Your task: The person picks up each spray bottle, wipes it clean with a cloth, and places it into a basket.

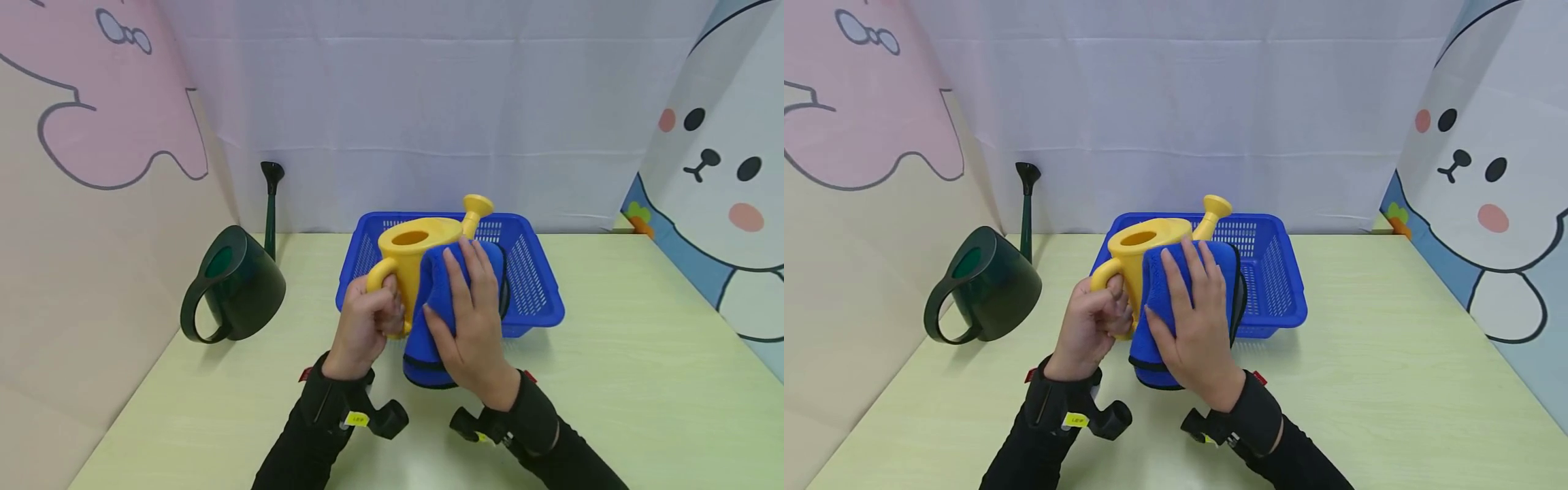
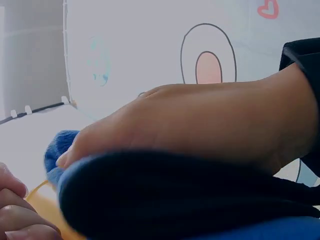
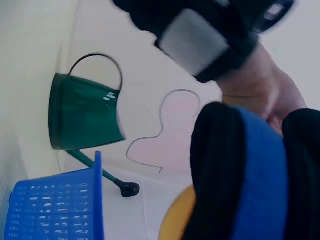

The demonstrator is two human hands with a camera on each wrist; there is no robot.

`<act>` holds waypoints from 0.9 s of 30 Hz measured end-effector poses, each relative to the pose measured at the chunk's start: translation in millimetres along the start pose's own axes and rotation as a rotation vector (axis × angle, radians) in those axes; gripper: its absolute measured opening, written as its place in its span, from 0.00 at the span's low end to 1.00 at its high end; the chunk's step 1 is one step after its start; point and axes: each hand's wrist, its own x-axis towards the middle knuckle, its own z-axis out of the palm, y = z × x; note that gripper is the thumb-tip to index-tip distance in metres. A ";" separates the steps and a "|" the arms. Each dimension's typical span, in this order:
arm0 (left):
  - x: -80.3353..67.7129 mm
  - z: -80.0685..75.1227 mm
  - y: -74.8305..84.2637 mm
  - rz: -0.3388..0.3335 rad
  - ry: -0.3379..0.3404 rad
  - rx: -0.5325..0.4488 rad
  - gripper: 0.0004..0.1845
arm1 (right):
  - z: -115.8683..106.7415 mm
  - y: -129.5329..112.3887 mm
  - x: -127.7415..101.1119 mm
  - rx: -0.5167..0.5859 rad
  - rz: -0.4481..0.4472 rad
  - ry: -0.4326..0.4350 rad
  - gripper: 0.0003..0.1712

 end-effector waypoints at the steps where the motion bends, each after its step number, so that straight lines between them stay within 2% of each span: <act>1: -0.6 -0.2 0.0 0.002 -0.001 0.003 0.12 | -2.4 1.6 1.2 0.049 0.037 -0.010 0.32; 6: -2.2 -1.3 -0.4 0.025 -0.027 -0.007 0.12 | -13.2 10.9 7.3 0.306 0.213 -0.054 0.32; 8: -2.5 -1.6 -0.7 0.029 -0.036 -0.010 0.12 | -15.0 12.5 8.4 0.351 0.255 -0.058 0.32; 10: -2.4 -1.8 -1.0 0.029 -0.041 -0.010 0.12 | -14.2 11.6 8.0 0.340 0.272 -0.053 0.33; 14: -1.8 -1.6 -1.7 0.035 -0.038 -0.004 0.12 | -5.7 5.4 3.5 0.165 0.197 -0.014 0.34; 17: -1.3 -1.3 -1.9 0.040 -0.028 0.003 0.12 | 2.5 0.2 -1.9 0.006 0.093 0.021 0.37; 20: -0.8 -0.9 -1.6 0.029 -0.010 0.008 0.12 | 9.2 -4.3 -7.1 -0.127 -0.024 0.037 0.34; 23: -0.3 -0.5 -1.0 -0.008 0.018 0.006 0.13 | 13.0 -7.0 -10.3 -0.207 -0.110 0.035 0.31; 27: -0.1 0.4 0.0 -0.040 0.047 0.006 0.13 | 12.2 -7.9 -9.7 -0.235 -0.154 0.013 0.28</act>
